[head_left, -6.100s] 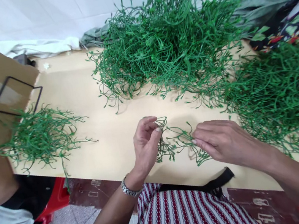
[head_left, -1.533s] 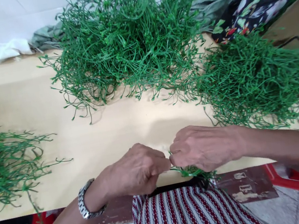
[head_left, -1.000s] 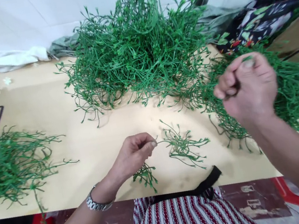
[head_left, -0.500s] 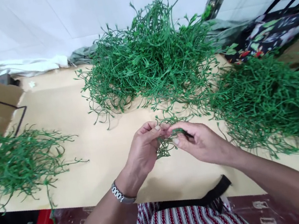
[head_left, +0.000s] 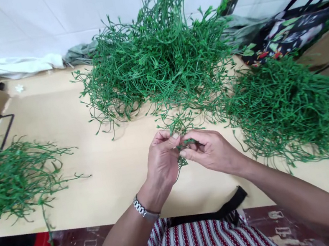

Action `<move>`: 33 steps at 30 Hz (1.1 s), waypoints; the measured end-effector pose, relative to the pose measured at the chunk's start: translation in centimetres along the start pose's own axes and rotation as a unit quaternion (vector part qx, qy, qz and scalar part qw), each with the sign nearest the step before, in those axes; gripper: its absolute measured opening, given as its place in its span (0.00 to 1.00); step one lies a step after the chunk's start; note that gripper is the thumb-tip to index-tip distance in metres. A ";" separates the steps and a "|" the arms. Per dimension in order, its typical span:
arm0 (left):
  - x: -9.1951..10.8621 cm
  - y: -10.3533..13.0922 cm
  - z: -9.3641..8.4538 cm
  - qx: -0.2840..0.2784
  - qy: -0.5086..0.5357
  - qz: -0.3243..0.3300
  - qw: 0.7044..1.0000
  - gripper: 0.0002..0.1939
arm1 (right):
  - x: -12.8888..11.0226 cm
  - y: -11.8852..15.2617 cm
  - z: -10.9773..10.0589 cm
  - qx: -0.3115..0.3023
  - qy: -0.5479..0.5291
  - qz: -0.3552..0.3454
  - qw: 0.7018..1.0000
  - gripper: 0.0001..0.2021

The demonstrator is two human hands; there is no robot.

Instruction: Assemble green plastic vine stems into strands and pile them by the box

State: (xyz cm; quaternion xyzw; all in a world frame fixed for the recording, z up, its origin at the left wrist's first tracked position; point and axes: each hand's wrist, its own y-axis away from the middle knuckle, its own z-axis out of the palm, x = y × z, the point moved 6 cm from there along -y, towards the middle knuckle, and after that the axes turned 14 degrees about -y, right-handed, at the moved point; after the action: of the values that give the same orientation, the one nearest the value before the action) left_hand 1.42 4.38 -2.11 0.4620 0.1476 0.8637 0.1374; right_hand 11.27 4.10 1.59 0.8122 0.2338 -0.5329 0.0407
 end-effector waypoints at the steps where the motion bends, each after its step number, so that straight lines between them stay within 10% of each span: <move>1: -0.1 0.1 0.2 0.000 -0.003 -0.001 1.000 0.11 | 0.1 0.0 0.0 0.007 0.001 0.007 1.000 0.04; 14: -0.2 -0.2 0.1 0.033 -0.014 0.069 0.997 0.12 | 0.6 0.8 -1.1 0.070 -0.021 0.004 0.997 0.03; 21: -0.3 0.0 0.2 -0.011 -0.093 0.051 0.994 0.14 | 2.5 0.4 -0.7 0.012 -0.239 0.126 0.963 0.12; 33: -0.1 0.5 -0.3 0.022 -0.092 0.092 0.991 0.11 | 3.2 0.9 0.4 -0.017 -0.243 0.160 0.956 0.12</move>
State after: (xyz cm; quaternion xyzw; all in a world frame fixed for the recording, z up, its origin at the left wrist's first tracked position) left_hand 1.15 3.82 -2.19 0.5542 0.1101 0.8229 0.0605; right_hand 12.37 4.25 -1.60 0.6840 0.0925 -0.6969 0.1947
